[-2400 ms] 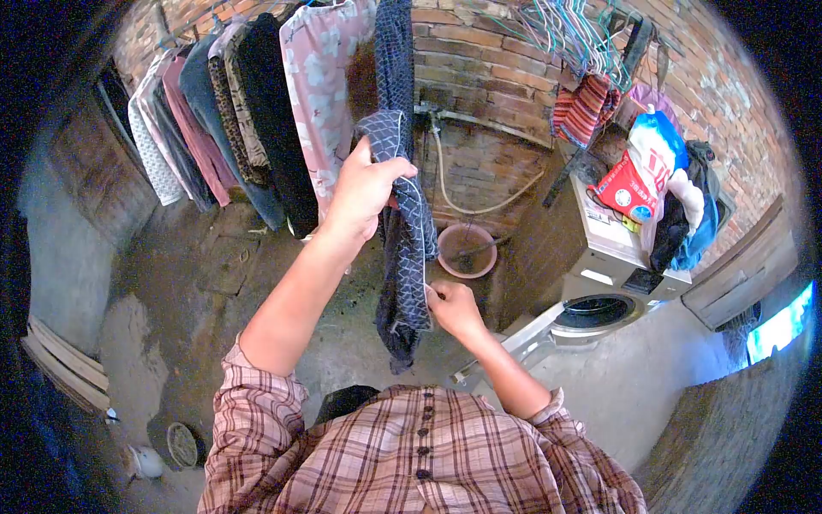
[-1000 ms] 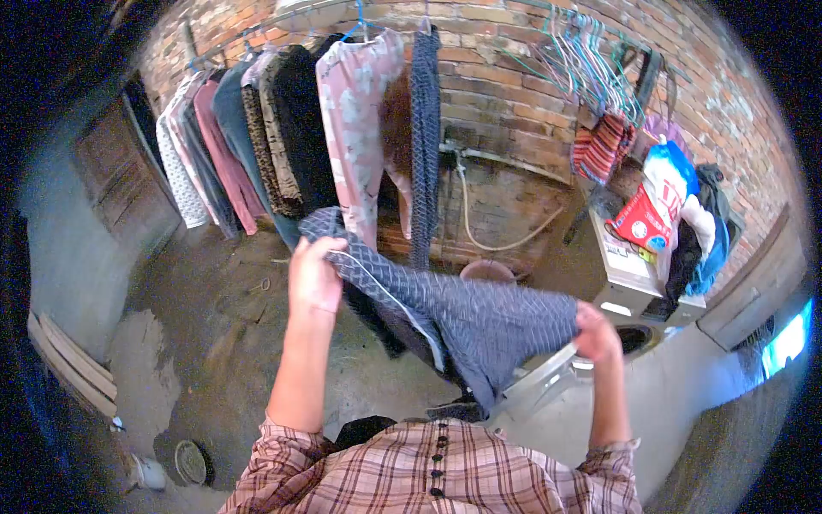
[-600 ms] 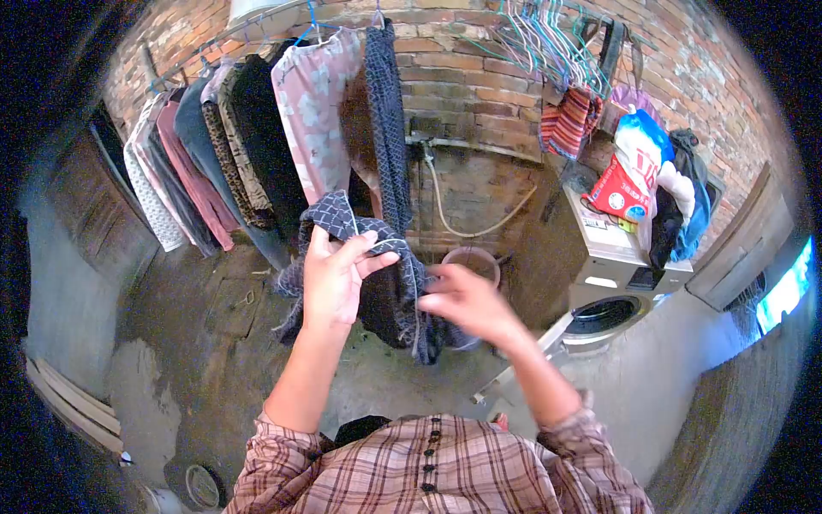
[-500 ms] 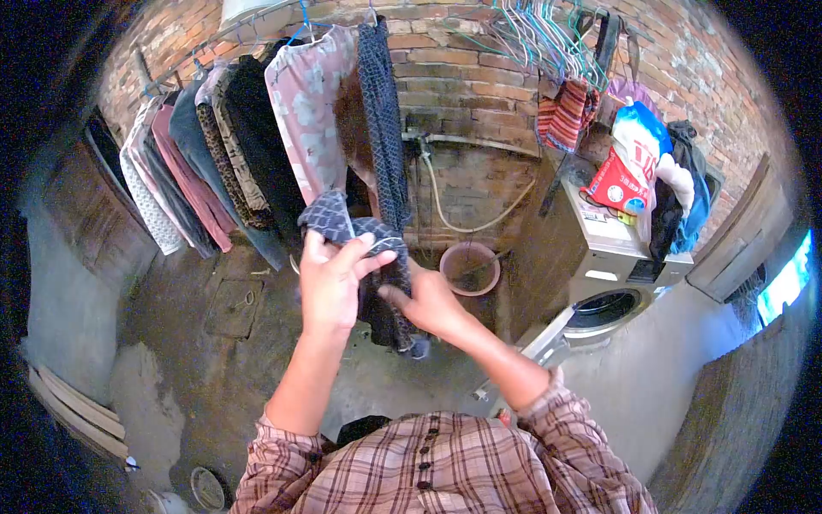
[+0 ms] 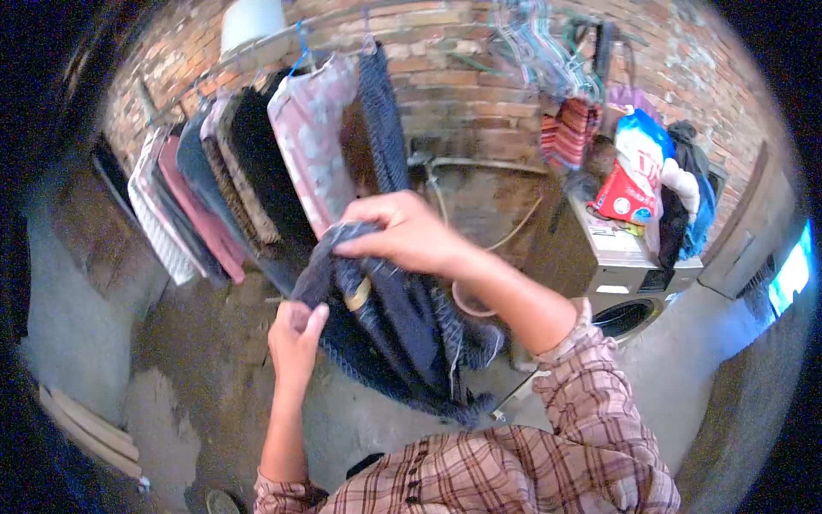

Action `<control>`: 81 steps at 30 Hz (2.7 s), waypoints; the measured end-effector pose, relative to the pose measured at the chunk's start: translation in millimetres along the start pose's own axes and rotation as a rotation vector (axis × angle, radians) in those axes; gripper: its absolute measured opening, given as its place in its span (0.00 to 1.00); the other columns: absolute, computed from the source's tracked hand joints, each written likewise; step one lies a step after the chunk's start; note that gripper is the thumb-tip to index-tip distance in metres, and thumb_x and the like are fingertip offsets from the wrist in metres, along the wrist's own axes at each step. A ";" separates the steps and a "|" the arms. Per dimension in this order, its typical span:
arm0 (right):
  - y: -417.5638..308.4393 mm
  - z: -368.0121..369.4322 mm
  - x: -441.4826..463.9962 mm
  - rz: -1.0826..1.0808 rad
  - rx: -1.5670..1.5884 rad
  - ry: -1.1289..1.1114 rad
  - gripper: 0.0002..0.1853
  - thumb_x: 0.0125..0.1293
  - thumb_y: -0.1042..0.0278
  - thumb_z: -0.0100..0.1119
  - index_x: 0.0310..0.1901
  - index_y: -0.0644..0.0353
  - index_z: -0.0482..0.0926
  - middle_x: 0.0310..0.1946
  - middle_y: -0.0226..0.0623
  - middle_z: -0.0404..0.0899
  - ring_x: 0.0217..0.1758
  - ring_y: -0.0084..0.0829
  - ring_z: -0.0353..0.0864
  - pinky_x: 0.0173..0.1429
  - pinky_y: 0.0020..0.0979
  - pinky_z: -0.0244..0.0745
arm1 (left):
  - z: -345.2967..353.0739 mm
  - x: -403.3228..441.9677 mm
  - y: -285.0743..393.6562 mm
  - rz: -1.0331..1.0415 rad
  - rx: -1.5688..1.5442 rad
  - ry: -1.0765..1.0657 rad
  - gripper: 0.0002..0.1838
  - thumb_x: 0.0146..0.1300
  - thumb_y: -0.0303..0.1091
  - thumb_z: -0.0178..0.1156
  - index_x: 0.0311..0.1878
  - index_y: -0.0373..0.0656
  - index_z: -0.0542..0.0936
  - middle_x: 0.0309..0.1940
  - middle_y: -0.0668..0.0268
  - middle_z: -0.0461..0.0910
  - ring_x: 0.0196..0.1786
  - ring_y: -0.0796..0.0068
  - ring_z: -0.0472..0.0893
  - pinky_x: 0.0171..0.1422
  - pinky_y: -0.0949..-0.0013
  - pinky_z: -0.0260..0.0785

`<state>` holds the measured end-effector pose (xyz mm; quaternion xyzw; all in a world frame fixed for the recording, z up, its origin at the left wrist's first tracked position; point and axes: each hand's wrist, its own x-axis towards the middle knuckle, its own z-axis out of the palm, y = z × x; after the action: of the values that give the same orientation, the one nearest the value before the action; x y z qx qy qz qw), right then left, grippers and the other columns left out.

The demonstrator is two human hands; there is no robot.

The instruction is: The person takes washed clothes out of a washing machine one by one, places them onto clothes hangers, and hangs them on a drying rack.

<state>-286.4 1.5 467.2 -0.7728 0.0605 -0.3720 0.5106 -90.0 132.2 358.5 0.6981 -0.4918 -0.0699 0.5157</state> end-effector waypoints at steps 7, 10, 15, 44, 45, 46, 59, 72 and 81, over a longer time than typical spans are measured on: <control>-39.9 4.0 -5.9 -0.081 -0.209 -0.291 0.10 0.56 0.75 0.64 0.41 0.66 0.81 0.32 0.34 0.84 0.38 0.23 0.82 0.45 0.26 0.74 | 20.5 4.3 22.9 0.468 -0.117 0.030 0.38 0.39 0.25 0.70 0.58 0.36 0.67 0.52 0.54 0.73 0.52 0.65 0.76 0.57 0.67 0.67; -42.3 -14.2 -4.8 -0.153 -0.419 -0.153 0.10 0.54 0.74 0.66 0.38 0.65 0.81 0.30 0.37 0.84 0.35 0.25 0.83 0.41 0.27 0.75 | 21.3 -2.0 36.0 0.243 -0.222 -0.382 0.22 0.46 0.27 0.68 0.47 0.36 0.76 0.35 0.61 0.80 0.37 0.74 0.79 0.45 0.69 0.71; -25.9 -68.4 -5.2 0.019 -0.707 -0.106 0.15 0.48 0.62 0.72 0.33 0.62 0.81 0.23 0.35 0.80 0.26 0.23 0.78 0.32 0.28 0.71 | 7.0 13.4 31.0 -0.040 -0.305 -0.781 0.16 0.54 0.37 0.69 0.41 0.36 0.80 0.34 0.67 0.82 0.36 0.82 0.77 0.42 0.70 0.71; 25.3 -410.9 210.4 0.416 -1.909 0.624 0.09 0.58 0.66 0.57 0.38 0.53 0.85 0.43 0.39 0.82 0.51 0.39 0.79 0.43 0.37 0.77 | 41.8 141.3 34.4 -0.131 -0.665 -0.741 0.17 0.60 0.34 0.61 0.50 0.34 0.79 0.43 0.67 0.81 0.45 0.77 0.79 0.53 0.71 0.69; 28.1 -409.8 215.2 0.380 -1.863 0.664 0.10 0.58 0.66 0.57 0.38 0.54 0.85 0.44 0.41 0.81 0.51 0.39 0.79 0.43 0.37 0.77 | 42.5 143.5 33.3 -0.105 -0.644 -0.738 0.17 0.60 0.34 0.61 0.49 0.34 0.79 0.43 0.67 0.81 0.45 0.77 0.79 0.53 0.71 0.69; 30.1 -406.7 219.7 0.344 -1.815 0.705 0.10 0.57 0.66 0.57 0.39 0.55 0.84 0.45 0.42 0.81 0.52 0.39 0.78 0.42 0.37 0.77 | 42.8 146.1 32.3 -0.078 -0.621 -0.735 0.16 0.60 0.34 0.61 0.49 0.34 0.79 0.43 0.67 0.81 0.45 0.78 0.79 0.53 0.71 0.69; 75.9 -405.9 244.2 -0.207 -1.478 1.111 0.20 0.53 0.68 0.63 0.48 0.64 0.74 0.47 0.56 0.73 0.50 0.51 0.74 0.50 0.47 0.72 | 45.0 158.5 45.4 -0.150 -0.641 -0.795 0.16 0.62 0.34 0.59 0.48 0.34 0.79 0.41 0.69 0.82 0.42 0.80 0.78 0.50 0.73 0.69; 77.0 -410.9 261.4 -0.035 -1.005 1.027 0.13 0.55 0.68 0.54 0.40 0.64 0.78 0.34 0.60 0.79 0.42 0.56 0.80 0.50 0.49 0.72 | 61.2 176.2 90.8 0.051 -0.106 -0.880 0.14 0.62 0.38 0.62 0.39 0.35 0.83 0.26 0.63 0.82 0.29 0.77 0.80 0.35 0.71 0.69; 66.6 -389.5 272.4 -0.014 -0.879 1.149 0.13 0.59 0.68 0.52 0.42 0.68 0.73 0.36 0.61 0.78 0.43 0.59 0.78 0.48 0.51 0.72 | 108.8 191.6 138.4 0.408 0.327 -0.679 0.17 0.58 0.43 0.65 0.44 0.43 0.78 0.13 0.58 0.73 0.17 0.59 0.76 0.24 0.61 0.66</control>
<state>-320.4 -448.7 630.0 -0.5896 0.4584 -0.6639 0.0379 -143.8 -81.8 496.4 0.5965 -0.7662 -0.1137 0.2104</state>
